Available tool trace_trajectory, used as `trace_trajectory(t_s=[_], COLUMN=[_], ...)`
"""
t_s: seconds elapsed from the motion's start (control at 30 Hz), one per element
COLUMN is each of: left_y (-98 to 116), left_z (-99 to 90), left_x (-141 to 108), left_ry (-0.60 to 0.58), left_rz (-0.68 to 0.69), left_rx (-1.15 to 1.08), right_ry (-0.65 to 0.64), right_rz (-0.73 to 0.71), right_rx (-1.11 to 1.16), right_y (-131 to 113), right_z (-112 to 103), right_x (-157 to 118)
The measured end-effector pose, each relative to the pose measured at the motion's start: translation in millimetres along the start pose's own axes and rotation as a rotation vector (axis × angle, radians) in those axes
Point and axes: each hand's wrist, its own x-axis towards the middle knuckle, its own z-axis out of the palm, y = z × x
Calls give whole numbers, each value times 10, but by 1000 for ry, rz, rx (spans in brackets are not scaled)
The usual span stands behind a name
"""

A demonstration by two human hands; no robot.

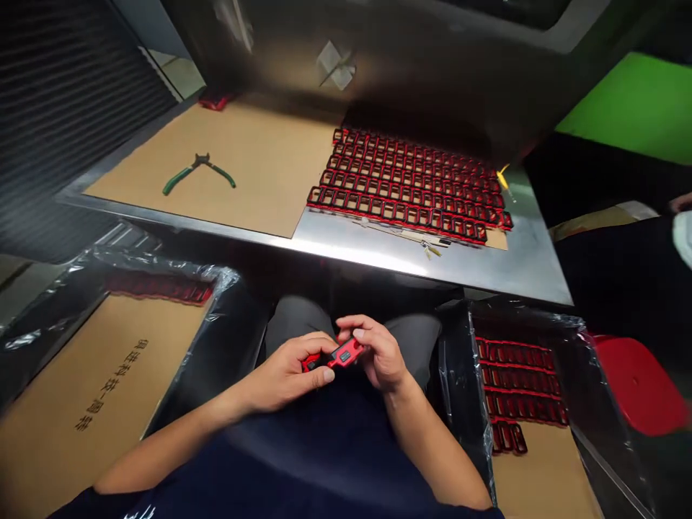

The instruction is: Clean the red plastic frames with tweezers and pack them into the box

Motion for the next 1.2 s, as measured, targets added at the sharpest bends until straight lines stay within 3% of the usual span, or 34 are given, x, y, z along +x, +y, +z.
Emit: trace_trajectory(t_s=[0.13, 0.3, 0.4, 0.5, 0.8, 1.2], left_y=[109, 99, 78, 71, 87, 90], left_z=[-55, -59, -66, -65, -50, -228], left_x=[12, 141, 239, 317, 405, 503], left_ry=[80, 144, 136, 92, 21, 5], left_rz=[165, 197, 223, 225, 212, 231], left_rx=[281, 445, 518, 533, 524, 602], right_ry=[32, 110, 42, -23, 15, -9], right_rz=[13, -90, -113, -123, -64, 60], right_rx=[111, 7, -77, -121, -76, 6], right_y=[42, -57, -109, -135, -116, -219], right_z=[102, -128, -247, -288, -362, -227], right_x=[144, 103, 16, -40, 7, 205])
